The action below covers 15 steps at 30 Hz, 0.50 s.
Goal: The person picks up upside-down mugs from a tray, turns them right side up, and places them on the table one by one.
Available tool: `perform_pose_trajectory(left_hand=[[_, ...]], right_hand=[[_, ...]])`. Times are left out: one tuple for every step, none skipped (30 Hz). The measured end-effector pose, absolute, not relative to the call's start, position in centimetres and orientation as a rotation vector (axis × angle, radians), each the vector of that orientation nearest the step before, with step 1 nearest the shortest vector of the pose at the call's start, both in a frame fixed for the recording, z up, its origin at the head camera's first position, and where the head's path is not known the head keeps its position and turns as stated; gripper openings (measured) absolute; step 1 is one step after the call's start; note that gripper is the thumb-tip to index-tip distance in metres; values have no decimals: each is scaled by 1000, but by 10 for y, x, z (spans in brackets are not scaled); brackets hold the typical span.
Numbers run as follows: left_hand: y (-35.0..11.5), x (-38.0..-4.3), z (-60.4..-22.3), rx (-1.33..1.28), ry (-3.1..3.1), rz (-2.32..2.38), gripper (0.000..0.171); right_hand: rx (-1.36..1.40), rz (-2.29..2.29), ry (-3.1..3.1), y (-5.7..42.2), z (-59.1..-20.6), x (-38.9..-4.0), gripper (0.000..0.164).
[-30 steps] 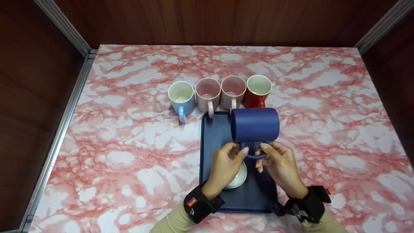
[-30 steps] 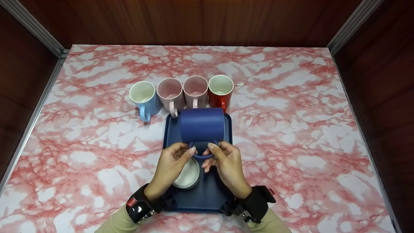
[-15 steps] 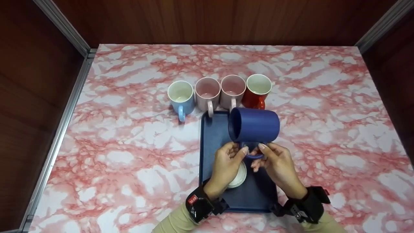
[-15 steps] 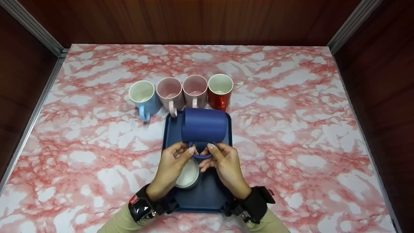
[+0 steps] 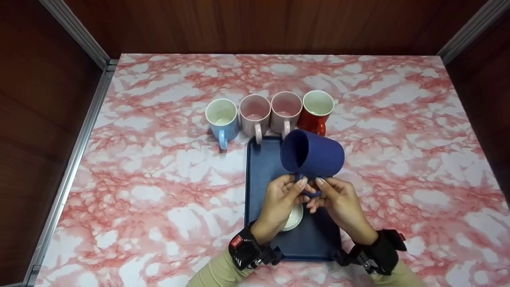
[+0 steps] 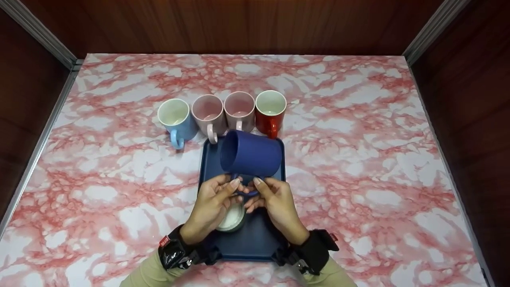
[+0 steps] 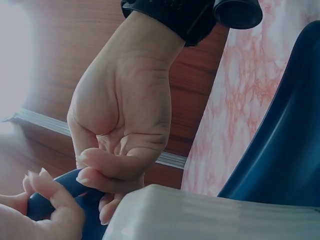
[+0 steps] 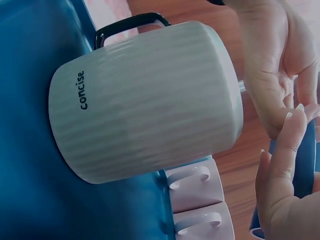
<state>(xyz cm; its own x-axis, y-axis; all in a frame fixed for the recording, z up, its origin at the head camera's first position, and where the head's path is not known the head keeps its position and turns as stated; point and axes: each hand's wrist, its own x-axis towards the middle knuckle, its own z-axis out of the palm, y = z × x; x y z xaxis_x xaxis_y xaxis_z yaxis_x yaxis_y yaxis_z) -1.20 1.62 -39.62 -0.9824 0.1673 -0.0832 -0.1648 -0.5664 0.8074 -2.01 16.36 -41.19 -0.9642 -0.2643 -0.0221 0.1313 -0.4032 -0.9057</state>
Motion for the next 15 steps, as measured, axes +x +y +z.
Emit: perform_pose_trajectory(left_hand=[[16, -12, -395, -7, 1337, 2629, 9], [16, -12, -395, -19, 1329, 2631, 10], [16, -12, -395, -30, 1324, 2633, 11], [17, -11, -395, -39, 1322, 2633, 12], [17, -11, -395, -47, 1322, 2633, 13], [17, -11, -395, -54, 1326, 2632, 14], [17, -11, -395, -60, 1327, 2633, 14], [17, -11, -395, -66, 1331, 2632, 14], [17, -11, -395, -72, 1336, 2632, 15], [18, -11, -395, -78, 1342, 2631, 15], [18, -11, -395, -82, 1347, 2632, 15], [18, -12, -396, -87, 1352, 2631, 14], [19, -12, -396, -88, 1350, 2632, 14], [19, -12, -396, -88, 1350, 2631, 14], [19, -12, -397, -86, 1347, 2632, 14]], right_hand=[[-171, -2439, 1567, 164, -412, -20, 21], [-165, -2432, 1575, 164, -412, -21, 20], [-156, -2426, 1582, 164, -412, -21, 20], [-152, -2419, 1589, 164, -412, -21, 20], [-147, -2410, 1596, 164, -412, -21, 20], [-142, -2401, 1603, 165, -412, -21, 20], [-131, -2393, 1612, 165, -413, -21, 20], [-120, -2383, 1621, 165, -413, -21, 20], [-107, -2372, 1629, 165, -413, -21, 20], [-95, -2356, 1640, 165, -413, -21, 19], [-77, -2341, 1653, 166, -413, -20, 19], [-55, -2327, 1667, 166, -413, -20, 18], [-34, -2312, 1685, 166, -413, -20, 18], [-21, -2295, 1704, 166, -413, -19, 18], [-8, -2276, 1726, 166, -412, -19, 18]])
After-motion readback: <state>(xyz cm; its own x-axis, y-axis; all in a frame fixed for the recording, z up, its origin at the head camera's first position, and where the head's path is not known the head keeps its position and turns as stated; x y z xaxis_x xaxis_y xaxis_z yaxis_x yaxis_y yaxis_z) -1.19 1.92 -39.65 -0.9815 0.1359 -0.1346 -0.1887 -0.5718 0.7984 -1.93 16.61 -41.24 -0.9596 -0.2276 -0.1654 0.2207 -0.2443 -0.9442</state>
